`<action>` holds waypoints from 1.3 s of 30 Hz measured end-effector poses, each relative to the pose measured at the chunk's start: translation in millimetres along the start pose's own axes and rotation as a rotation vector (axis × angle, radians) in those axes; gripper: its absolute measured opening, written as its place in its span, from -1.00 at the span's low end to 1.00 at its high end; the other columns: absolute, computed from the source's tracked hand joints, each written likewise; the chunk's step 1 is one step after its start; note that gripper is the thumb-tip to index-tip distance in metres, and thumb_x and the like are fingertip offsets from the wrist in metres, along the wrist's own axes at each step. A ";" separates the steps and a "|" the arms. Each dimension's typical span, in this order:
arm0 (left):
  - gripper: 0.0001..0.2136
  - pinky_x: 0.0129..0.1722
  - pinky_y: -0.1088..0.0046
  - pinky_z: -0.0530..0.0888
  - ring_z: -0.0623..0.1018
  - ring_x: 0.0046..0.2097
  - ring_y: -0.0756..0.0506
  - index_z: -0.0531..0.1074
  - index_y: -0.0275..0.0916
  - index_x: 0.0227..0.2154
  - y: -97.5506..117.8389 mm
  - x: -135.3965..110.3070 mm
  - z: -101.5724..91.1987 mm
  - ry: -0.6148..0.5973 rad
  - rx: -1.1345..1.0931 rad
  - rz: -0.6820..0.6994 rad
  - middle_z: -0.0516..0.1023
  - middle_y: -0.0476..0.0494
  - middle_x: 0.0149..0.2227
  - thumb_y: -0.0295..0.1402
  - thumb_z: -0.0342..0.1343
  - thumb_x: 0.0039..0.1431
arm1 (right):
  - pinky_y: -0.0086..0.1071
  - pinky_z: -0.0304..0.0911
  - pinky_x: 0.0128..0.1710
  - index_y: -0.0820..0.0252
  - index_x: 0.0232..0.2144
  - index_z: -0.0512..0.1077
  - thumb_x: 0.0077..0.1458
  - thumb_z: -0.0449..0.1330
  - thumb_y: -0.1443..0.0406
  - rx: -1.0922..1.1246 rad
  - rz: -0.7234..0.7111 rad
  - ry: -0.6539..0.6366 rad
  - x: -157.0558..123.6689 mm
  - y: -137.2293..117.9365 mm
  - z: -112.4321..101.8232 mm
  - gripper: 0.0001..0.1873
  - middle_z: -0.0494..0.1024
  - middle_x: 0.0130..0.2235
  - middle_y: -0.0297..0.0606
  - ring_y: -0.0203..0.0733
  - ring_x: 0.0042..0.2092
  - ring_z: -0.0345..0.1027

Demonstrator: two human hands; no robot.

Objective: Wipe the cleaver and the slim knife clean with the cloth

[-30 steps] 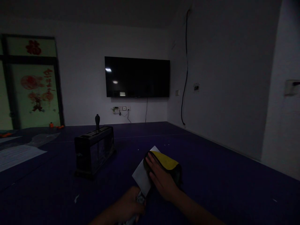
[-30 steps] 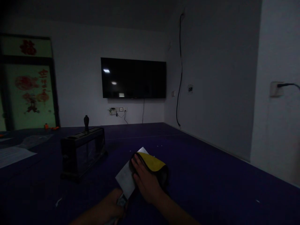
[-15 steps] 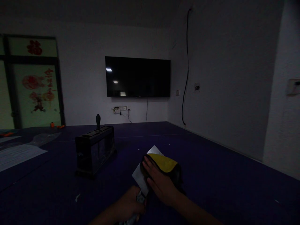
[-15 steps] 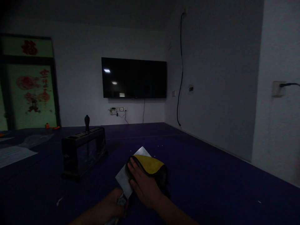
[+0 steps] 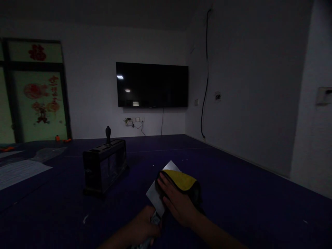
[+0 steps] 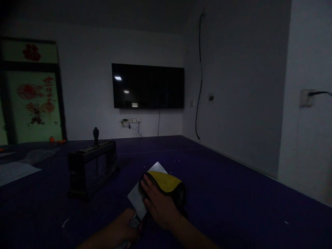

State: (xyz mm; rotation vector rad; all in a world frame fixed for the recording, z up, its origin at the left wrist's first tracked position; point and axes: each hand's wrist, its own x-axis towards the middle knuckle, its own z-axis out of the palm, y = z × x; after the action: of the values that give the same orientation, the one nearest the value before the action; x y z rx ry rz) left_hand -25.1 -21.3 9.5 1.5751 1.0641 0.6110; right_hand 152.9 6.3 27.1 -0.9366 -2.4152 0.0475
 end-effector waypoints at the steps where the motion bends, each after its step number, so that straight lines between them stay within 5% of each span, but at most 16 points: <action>1: -0.86 -0.70 0.64 0.13 0.24 -0.65 0.10 0.26 -0.28 -0.59 0.4 -0.1 -0.2 0.001 -0.002 0.001 0.25 0.13 -0.68 -0.54 0.00 -0.36 | -0.20 -0.19 0.18 0.04 0.22 -0.25 0.22 -0.18 0.23 -0.001 0.001 0.005 -0.1 -0.3 -0.2 -0.45 -0.34 0.27 -0.39 -0.20 0.25 -0.36; 15: -0.88 -0.68 0.62 0.15 0.24 -0.64 0.09 0.25 -0.27 -0.61 5.9 -3.8 0.1 -0.028 0.111 -0.010 0.23 0.13 -0.69 -0.53 -0.03 -0.36 | -0.19 -0.19 0.19 0.01 0.21 -0.23 0.23 -0.21 0.21 -0.002 0.051 0.136 0.4 10.3 7.0 -0.47 -0.31 0.27 -0.42 -0.20 0.25 -0.36; 39: -0.87 -0.66 0.61 0.15 0.24 -0.63 0.09 0.26 -0.27 -0.59 3.5 -2.9 2.0 0.020 0.050 0.021 0.25 0.13 -0.68 -0.54 0.00 -0.35 | -0.21 -0.14 0.17 0.00 0.21 -0.25 0.22 -0.19 0.20 0.009 0.004 0.071 -1.7 2.1 2.5 -0.46 -0.31 0.27 -0.42 -0.18 0.25 -0.30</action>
State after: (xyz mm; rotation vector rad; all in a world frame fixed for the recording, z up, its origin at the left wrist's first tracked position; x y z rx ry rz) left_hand -23.6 -24.9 12.7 1.6288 1.0863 0.6198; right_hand 154.0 7.2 23.7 -0.9238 -2.3463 0.0256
